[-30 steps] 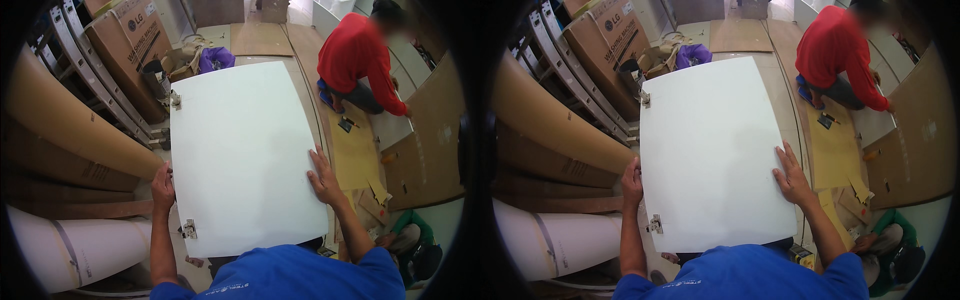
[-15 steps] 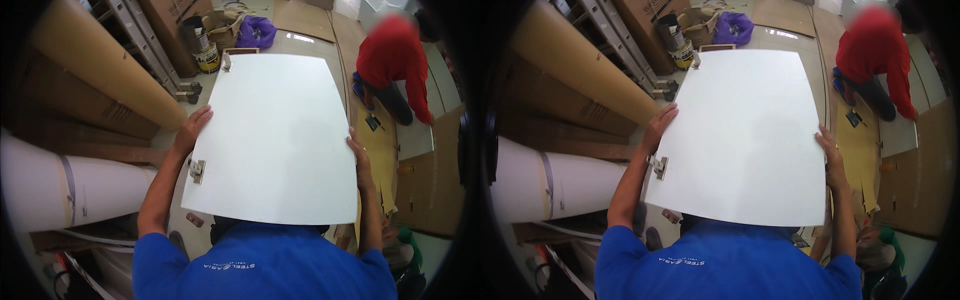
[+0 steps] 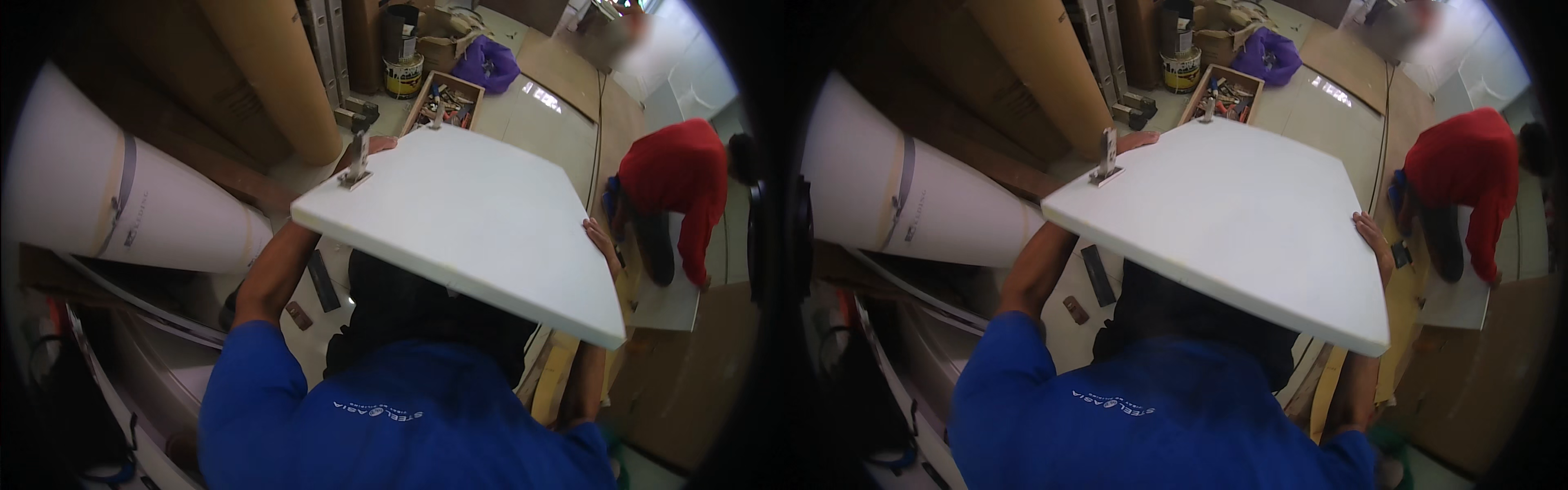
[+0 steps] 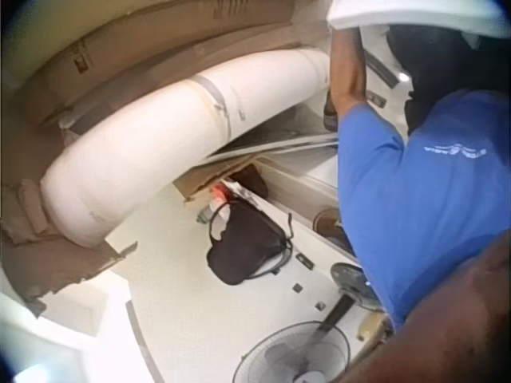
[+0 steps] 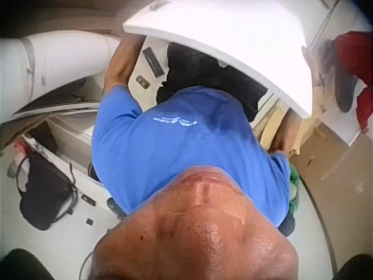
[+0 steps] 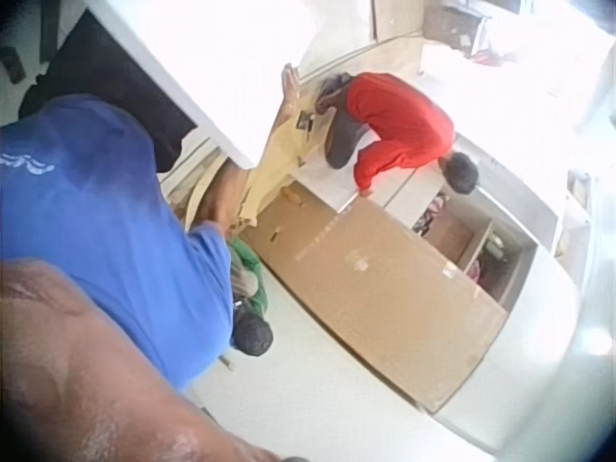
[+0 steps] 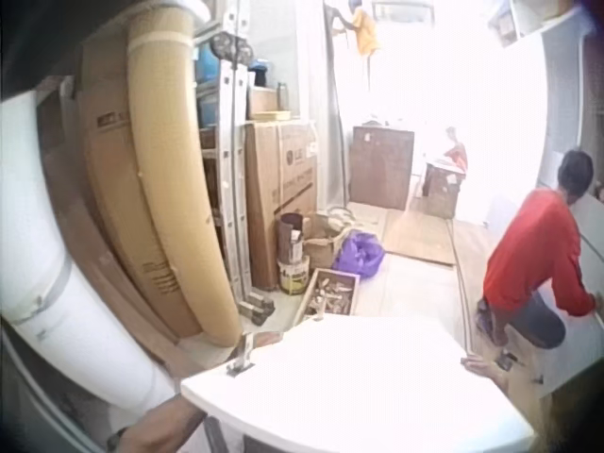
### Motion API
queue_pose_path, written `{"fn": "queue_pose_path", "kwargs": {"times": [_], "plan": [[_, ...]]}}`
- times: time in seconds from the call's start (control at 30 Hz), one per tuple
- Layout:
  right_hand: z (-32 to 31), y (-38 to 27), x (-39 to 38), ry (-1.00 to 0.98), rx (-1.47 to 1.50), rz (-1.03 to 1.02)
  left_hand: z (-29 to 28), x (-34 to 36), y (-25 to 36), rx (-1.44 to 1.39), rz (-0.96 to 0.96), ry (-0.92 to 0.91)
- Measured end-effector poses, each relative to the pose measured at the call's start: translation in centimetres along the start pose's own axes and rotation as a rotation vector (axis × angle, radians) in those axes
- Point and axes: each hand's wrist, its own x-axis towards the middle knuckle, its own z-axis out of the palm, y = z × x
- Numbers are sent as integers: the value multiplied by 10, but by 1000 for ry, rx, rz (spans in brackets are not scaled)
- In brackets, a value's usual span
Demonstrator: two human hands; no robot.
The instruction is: The person uses a scraper to clean the edges of a white cabinet door with attached hinges. They then flip the door over and wipe the back surface with a cloth. The door is placed on a workbench in a workshop setting.
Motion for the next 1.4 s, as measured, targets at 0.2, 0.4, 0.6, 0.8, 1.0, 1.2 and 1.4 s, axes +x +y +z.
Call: {"fn": "queue_pose_path", "kwargs": {"times": [0.2,0.4,0.6,0.8,1.0,1.2,1.4], "plan": [[-53,-28,84,41,251,32,-41,96,65,333,-161,-166],[-105,-126,214,329,36,-140,-132,224,203,199,-142,65],[-159,-217,314,609,-31,-294,-187,273,312,-64,70,324],[-134,-168,298,414,350,45,-159,237,298,-126,43,450],[-17,-11,229,196,548,501,-80,146,171,-235,-364,488],[44,66,176,79,533,748,-29,83,80,-265,-637,622],[71,97,144,155,477,836,-11,59,49,-190,-769,597]]}}
